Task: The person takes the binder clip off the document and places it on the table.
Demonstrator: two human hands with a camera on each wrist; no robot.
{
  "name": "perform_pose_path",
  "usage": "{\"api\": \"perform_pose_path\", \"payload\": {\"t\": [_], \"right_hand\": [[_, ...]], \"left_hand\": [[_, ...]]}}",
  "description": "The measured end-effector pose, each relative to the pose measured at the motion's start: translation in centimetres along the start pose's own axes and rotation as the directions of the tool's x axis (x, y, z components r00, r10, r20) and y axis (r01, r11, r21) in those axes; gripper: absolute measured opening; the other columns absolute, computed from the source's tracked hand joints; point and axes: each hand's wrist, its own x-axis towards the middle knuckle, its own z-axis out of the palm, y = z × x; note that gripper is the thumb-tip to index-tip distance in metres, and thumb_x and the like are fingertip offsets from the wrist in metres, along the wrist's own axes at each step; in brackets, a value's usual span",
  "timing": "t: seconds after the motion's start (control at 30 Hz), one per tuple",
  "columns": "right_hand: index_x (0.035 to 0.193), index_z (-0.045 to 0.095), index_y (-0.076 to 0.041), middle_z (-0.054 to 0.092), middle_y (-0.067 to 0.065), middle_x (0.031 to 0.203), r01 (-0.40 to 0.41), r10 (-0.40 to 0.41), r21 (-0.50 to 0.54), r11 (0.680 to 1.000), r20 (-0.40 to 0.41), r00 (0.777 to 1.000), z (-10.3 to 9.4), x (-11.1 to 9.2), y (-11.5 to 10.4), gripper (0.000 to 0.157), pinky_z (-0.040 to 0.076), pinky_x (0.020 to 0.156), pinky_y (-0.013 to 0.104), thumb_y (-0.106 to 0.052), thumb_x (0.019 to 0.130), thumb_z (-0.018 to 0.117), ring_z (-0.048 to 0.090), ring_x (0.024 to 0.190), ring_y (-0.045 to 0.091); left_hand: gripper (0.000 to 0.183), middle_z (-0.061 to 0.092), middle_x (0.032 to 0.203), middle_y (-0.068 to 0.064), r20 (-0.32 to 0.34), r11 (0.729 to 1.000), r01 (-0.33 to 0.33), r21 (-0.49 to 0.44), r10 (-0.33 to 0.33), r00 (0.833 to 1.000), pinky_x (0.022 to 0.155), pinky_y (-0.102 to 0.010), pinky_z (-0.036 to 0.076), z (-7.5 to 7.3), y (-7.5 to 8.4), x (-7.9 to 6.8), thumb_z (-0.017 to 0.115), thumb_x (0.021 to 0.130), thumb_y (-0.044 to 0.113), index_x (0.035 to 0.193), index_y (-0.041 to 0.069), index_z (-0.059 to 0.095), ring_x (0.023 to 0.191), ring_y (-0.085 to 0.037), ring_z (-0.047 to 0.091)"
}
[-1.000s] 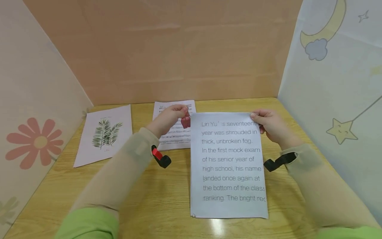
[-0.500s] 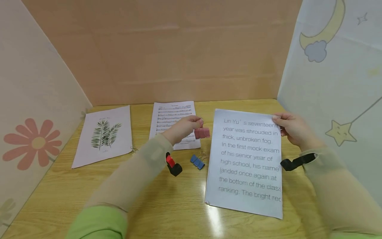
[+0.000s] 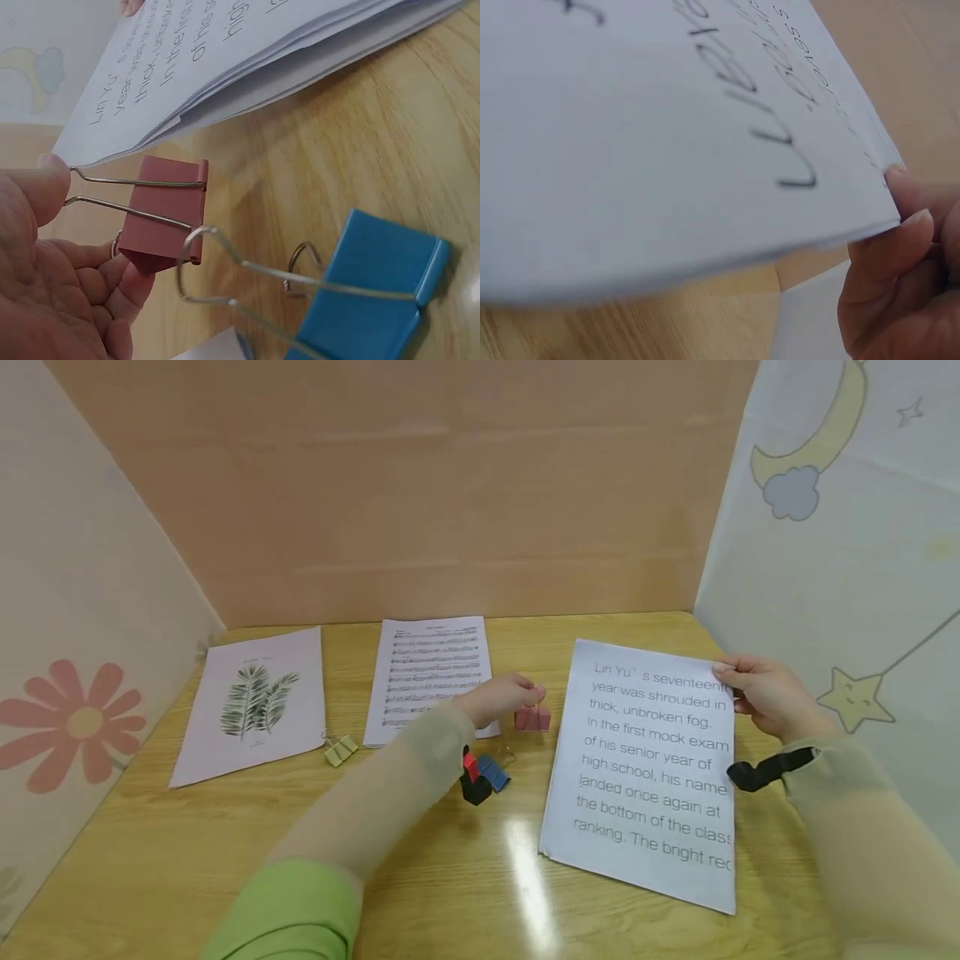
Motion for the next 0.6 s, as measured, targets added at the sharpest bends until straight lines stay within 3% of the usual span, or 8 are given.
{"api": "perform_pose_path", "payload": {"t": [0.23,0.43,0.6], "right_hand": [[0.137,0.041,0.002,0.062,-0.012,0.088,-0.065,0.066,-0.146,0.987,0.007,0.998,-0.1,1.7,1.2,0.055,0.051,0.065,0.023,-0.038,0.099,0.050,0.058,0.074,0.010],[0.138,0.039,0.003,0.059,-0.010,0.090,-0.075,0.084,-0.194,0.978,0.036,0.996,0.1,3.1,1.4,0.051,0.050,0.067,0.024,-0.032,0.102,0.046,0.056,0.078,0.009],[0.138,0.040,0.002,0.059,-0.012,0.087,-0.100,0.110,-0.188,0.977,0.045,0.993,0.1,4.0,1.7,0.048,0.048,0.066,0.024,-0.029,0.102,0.048,0.053,0.080,0.010]], "left_hand": [[0.061,0.049,0.141,-0.009,-0.009,0.989,0.103,0.106,-0.103,0.995,0.105,-0.050,0.037,1.4,-0.1,1.1,0.050,0.097,0.049,0.141,0.007,0.047,0.132,-0.029,0.042],[0.060,0.052,0.139,-0.009,0.016,0.973,0.139,0.185,-0.145,0.989,0.099,-0.051,0.042,1.4,-0.3,1.7,0.043,0.098,0.053,0.137,0.009,0.052,0.129,-0.029,0.046],[0.060,0.050,0.140,-0.011,0.027,0.978,0.140,0.156,-0.146,0.989,0.102,-0.051,0.039,1.3,-0.4,2.0,0.042,0.100,0.051,0.140,0.007,0.048,0.131,-0.032,0.044]]}}
